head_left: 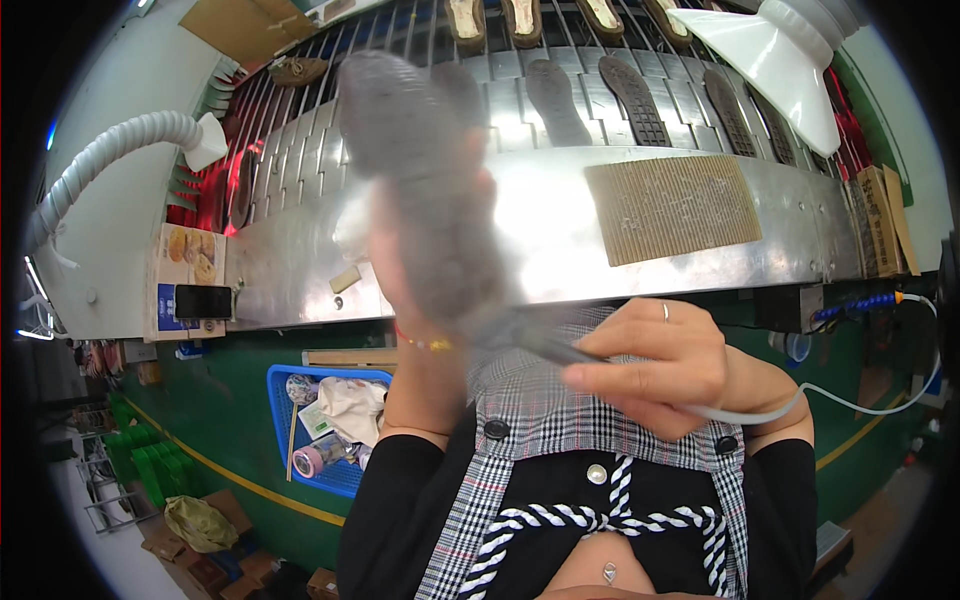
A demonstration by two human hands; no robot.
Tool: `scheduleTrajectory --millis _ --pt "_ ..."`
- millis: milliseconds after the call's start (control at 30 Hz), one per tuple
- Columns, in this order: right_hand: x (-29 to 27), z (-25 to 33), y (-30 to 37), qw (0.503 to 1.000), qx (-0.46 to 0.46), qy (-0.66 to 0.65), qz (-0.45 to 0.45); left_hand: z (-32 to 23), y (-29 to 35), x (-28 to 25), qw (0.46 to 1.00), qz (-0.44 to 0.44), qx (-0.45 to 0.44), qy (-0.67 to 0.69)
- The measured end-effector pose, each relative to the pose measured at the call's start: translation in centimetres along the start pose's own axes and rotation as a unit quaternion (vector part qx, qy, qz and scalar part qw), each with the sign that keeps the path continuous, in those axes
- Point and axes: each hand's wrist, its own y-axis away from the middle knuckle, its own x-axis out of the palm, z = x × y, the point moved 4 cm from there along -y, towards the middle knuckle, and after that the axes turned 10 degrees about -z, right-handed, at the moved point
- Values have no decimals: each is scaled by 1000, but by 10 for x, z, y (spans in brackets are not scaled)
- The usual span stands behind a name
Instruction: Apply adhesive to shoe soles using a specialized brush tool in an industrial setting.
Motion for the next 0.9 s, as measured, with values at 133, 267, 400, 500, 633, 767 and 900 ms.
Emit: scheduleTrajectory --millis 133,267,400,500,633,767,900 --pt "-9 -5 0 1000 3 -7 1 8 5 20 841 -114 109 -518" --pt "-10 -4 2 999 33 -18 20 29 9 24 985 -61 -112 112" --pt "-21 -9 -3 999 31 -33 22 36 12 33 983 -112 -137 56" --pt "-28 -9 -7 998 41 -31 44 41 13 36 977 -154 -149 1" --pt "-38 -7 -8 997 31 -60 23 42 21 35 965 -123 -212 94" --pt "-40 -3 -7 995 37 -61 76 44 24 34 955 -131 -236 121" --pt "-50 -6 -7 997 67 8 -35 45 32 51 936 -109 -277 186"
